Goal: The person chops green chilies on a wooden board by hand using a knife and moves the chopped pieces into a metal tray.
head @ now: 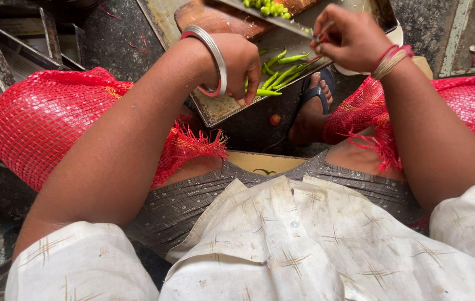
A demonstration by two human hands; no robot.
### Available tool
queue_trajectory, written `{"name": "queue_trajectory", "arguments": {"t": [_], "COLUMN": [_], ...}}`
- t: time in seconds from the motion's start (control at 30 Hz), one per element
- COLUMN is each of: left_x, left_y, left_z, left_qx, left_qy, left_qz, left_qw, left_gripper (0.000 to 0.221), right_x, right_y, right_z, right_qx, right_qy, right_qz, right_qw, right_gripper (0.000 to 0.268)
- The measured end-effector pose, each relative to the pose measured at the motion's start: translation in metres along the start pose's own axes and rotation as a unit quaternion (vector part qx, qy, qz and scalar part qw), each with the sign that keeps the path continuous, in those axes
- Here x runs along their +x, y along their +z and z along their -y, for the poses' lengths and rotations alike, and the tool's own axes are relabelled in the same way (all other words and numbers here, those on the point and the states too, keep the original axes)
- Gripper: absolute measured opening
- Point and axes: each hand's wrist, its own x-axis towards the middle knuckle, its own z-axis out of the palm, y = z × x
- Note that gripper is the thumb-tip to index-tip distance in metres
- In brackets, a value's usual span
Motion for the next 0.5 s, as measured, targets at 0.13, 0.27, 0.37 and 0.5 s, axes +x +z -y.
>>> {"name": "queue_trajectory", "arguments": {"t": [0.13,0.27,0.37,0.5], "left_x": [-0.001,-0.003,-0.004,-0.005], "left_y": [-0.003,-0.008,-0.009,-0.006], "left_z": [0.002,-0.002,-0.002,0.001], "left_qx": [0.019,0.012,0.006,0.004], "left_qy": [-0.01,-0.041,-0.033,-0.046], "left_qz": [-0.004,-0.007,-0.01,-0.008], "left_qw": [1.0,0.999,0.999,0.999], "left_gripper": [0.023,0.024,0.024,0.025], "right_x": [0.017,0.034,0.039,0.03], "right_y": [-0.01,-0.017,-0.016,-0.014], "right_z": [-0.013,-0.018,-0.013,-0.002], "right_qx": [0.051,-0.072,-0.107,0.042], "right_qy": [0.032,0.058,0.14,0.04], "right_qz": [0.022,-0.014,-0.032,-0.017], "right_qw": [0.998,0.996,0.984,0.998], "right_gripper": [0.017,0.016,0.029,0.018]}}
